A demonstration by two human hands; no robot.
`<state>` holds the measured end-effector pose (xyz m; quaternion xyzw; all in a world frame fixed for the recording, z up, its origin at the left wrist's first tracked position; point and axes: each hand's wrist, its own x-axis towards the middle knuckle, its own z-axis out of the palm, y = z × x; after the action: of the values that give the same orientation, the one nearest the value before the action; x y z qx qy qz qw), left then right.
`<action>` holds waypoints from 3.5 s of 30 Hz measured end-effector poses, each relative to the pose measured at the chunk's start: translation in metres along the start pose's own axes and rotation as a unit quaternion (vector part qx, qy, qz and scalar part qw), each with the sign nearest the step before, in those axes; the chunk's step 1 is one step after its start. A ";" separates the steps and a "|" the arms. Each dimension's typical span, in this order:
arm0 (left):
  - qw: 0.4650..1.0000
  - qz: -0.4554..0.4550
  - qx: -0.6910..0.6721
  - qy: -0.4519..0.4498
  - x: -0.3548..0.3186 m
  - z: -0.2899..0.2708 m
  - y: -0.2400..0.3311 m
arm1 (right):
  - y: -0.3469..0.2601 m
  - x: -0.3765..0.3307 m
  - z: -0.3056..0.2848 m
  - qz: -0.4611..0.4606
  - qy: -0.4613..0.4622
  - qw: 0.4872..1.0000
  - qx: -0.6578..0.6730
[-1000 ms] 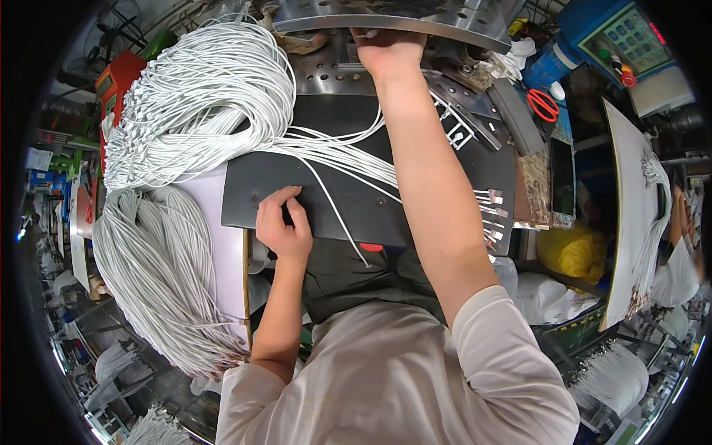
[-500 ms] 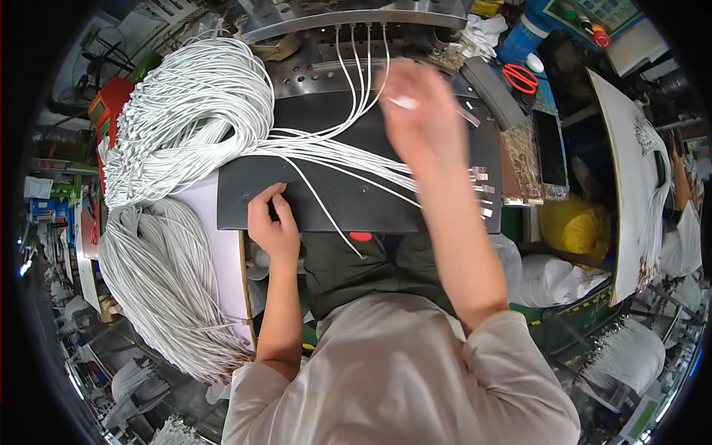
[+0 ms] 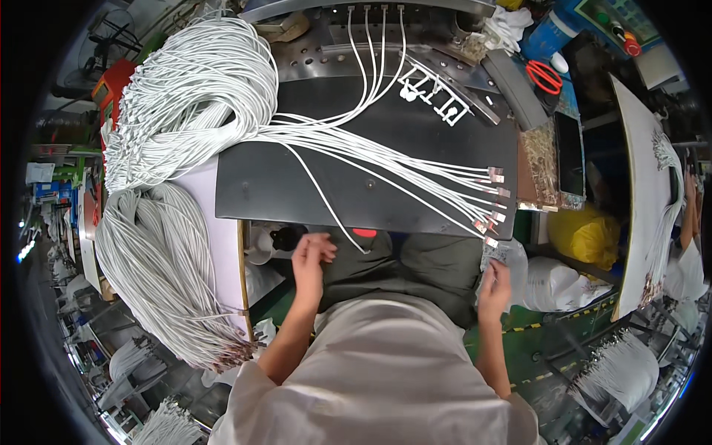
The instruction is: Organizing and inserting bundles of wires into an assembly fixture for processing.
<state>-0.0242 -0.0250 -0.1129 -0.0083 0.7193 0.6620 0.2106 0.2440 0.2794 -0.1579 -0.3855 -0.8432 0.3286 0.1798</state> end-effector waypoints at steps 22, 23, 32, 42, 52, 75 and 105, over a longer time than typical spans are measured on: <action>0.990 -0.020 -0.096 0.106 0.054 -0.056 -0.018 | -0.108 0.077 0.033 0.175 -0.192 0.919 0.297; 0.990 -0.020 -0.095 0.105 0.054 -0.057 -0.019 | -0.107 0.078 0.032 0.174 -0.188 0.912 0.322; 0.988 -0.023 -0.101 0.112 0.056 -0.058 -0.019 | -0.096 0.080 0.035 0.168 -0.196 0.895 0.365; 0.992 0.002 0.061 0.112 0.018 -0.016 0.000 | -0.146 0.046 0.071 -0.046 -0.357 0.923 0.133; 0.755 0.498 0.416 -0.090 0.092 0.036 0.159 | -0.262 0.111 -0.021 -0.130 -0.370 0.915 0.094; 0.611 0.388 0.657 -0.211 0.164 0.030 0.207 | 0.147 0.033 -0.104 0.352 -0.093 0.889 0.276; 0.769 0.159 0.550 -0.283 0.124 0.053 0.235 | -0.235 0.233 -0.050 -0.445 0.009 0.852 -0.274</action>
<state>-0.1902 0.0881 0.0695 0.4114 0.8592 0.1496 0.2647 -0.0021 0.3647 0.0525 -0.0051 -0.9790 -0.0345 0.2011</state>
